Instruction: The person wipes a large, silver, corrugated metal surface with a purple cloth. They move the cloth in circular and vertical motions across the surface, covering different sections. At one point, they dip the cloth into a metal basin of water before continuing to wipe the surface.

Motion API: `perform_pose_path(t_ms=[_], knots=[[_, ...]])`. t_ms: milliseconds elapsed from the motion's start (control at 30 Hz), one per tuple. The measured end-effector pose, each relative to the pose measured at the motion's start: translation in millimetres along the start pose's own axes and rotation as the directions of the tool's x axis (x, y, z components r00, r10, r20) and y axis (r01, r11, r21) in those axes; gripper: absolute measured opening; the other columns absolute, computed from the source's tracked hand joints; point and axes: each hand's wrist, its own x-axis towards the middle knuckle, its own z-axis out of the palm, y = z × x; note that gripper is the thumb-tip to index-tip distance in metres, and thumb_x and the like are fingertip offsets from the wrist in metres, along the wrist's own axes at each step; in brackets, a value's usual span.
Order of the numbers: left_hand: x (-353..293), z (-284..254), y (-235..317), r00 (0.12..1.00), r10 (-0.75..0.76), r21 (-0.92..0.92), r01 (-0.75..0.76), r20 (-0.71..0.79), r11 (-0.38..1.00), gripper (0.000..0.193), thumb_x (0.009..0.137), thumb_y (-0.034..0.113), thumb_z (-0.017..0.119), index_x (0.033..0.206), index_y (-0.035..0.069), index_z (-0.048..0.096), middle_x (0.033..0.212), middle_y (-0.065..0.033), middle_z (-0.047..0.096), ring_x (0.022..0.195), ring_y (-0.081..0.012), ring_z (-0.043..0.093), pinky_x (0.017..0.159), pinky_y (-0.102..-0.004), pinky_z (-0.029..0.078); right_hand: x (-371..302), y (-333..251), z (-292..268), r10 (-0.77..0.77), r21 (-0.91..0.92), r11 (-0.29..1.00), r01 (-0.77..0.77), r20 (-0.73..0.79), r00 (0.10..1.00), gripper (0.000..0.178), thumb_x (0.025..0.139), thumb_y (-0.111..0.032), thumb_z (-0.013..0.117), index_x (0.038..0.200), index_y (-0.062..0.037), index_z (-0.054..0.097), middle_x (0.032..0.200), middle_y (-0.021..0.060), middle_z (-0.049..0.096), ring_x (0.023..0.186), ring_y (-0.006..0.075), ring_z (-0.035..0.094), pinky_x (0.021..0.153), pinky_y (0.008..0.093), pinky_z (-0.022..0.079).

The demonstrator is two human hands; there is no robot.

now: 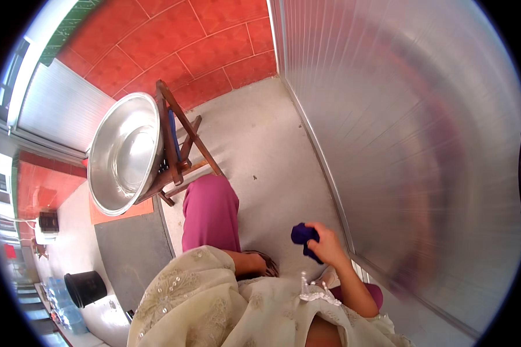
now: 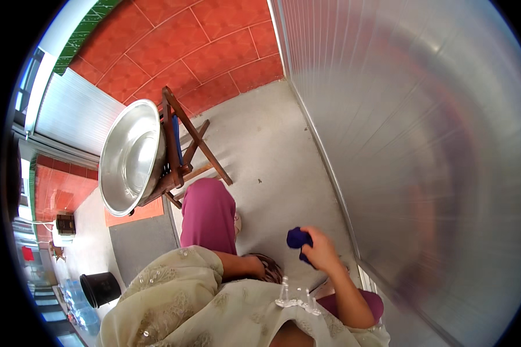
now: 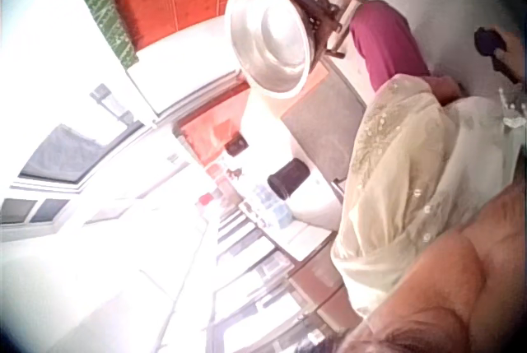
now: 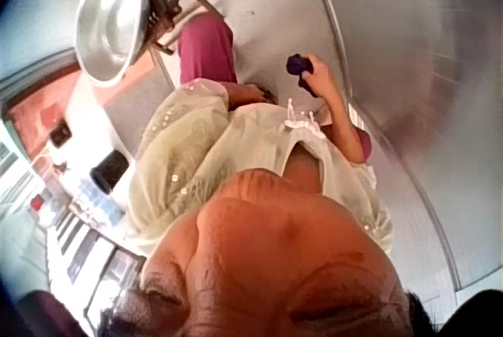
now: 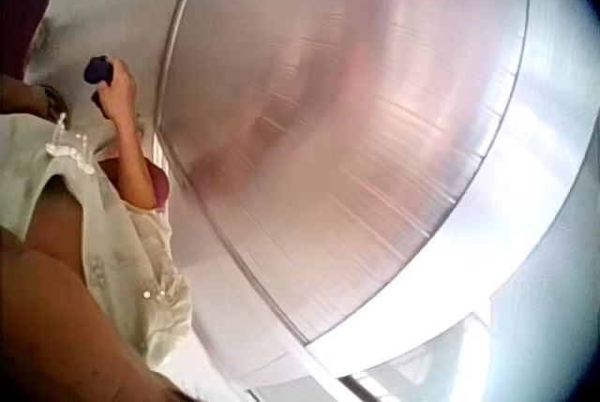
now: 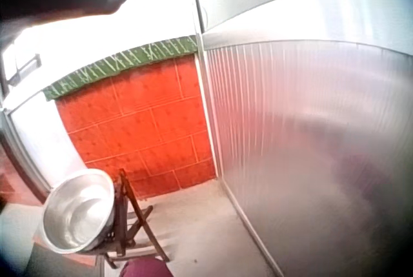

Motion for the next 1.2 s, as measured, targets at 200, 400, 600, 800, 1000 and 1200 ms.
perform_pose_path(t_ms=[200, 400, 600, 800, 1000, 1200], knots=[[-6, 9, -37, 0.999, -0.043, 0.114, 0.045, -0.020, 0.992, 0.045, 0.082, 0.046, 0.055, 0.114, 0.015, 0.063, 0.109, -0.0098, 0.064, 0.100, -0.0304, 0.060, 0.085, -0.0420, 0.047, 38, -4, -3, -0.150, -0.174, 0.977, 0.125, -0.139, 0.979, 0.041, 0.067, -0.002, 0.058, 0.108, -0.0022, 0.058, 0.097, 0.0203, 0.064, 0.090, 0.0335, 0.063, 0.080, 0.0370, 0.049], [-202, -5, 5, 0.568, 0.117, -0.567, -0.822, -0.814, 0.048, 0.021, 0.094, 0.017, 0.049, 0.105, 0.001, 0.057, 0.100, -0.0134, 0.065, 0.093, -0.0218, 0.064, 0.079, -0.0332, 0.054, 45, 5, 2, -0.022, -0.071, 0.997, 0.011, -0.165, 0.986, 0.041, 0.067, 0.000, 0.060, 0.108, -0.0018, 0.058, 0.089, 0.0146, 0.065, 0.080, 0.0236, 0.064, 0.073, 0.0329, 0.051], [-265, 252, -168, 0.420, -0.663, 0.042, -0.826, -0.620, -0.562, 0.026, 0.091, 0.021, 0.049, 0.102, 0.000, 0.058, 0.095, -0.0144, 0.065, 0.097, -0.0277, 0.063, 0.083, -0.0419, 0.052, 27, -55, 7, 0.038, 0.655, 0.755, -0.031, 0.004, 0.999, 0.045, 0.070, -0.004, 0.064, 0.113, 0.0024, 0.055, 0.101, 0.0118, 0.063, 0.086, 0.0200, 0.063, 0.075, 0.0318, 0.053], [-350, 247, -250, 0.019, -0.947, 0.278, -0.954, -0.322, -0.113, 0.041, 0.093, 0.035, 0.048, 0.115, 0.001, 0.051, 0.126, -0.0174, 0.049, 0.112, -0.0289, 0.050, 0.091, -0.0423, 0.047, 63, -184, 84, -0.134, 0.521, 0.853, -0.024, 0.263, 0.956, 0.058, 0.073, -0.012, 0.068, 0.125, 0.0030, 0.048, 0.117, 0.0149, 0.056, 0.107, 0.0234, 0.056, 0.092, 0.0330, 0.045], [-333, 286, -389, 0.121, -0.963, 0.102, -0.984, -0.242, -0.149, 0.037, 0.091, 0.038, 0.050, 0.110, 0.006, 0.057, 0.102, -0.0058, 0.064, 0.090, -0.0206, 0.063, 0.072, -0.0342, 0.056, 163, -204, 199, -0.057, 0.480, 0.872, -0.092, 0.288, 0.956, 0.079, 0.073, -0.007, 0.068, 0.141, 0.0013, 0.029, 0.133, 0.0235, 0.043, 0.115, 0.0290, 0.050, 0.094, 0.0354, 0.043], [-325, 258, -363, 0.131, -0.982, 0.222, -0.962, -0.135, -0.159, 0.025, 0.092, 0.031, 0.048, 0.083, 0.008, 0.057, 0.062, -0.0006, 0.055, 0.044, -0.0112, 0.045, 0.039, -0.0266, 0.042, 187, -204, 213, -0.022, 0.497, 0.855, -0.147, 0.318, 0.948, 0.072, 0.073, -0.003, 0.062, 0.139, 0.0003, 0.034, 0.124, 0.0204, 0.051, 0.104, 0.0260, 0.057, 0.085, 0.0336, 0.048]])
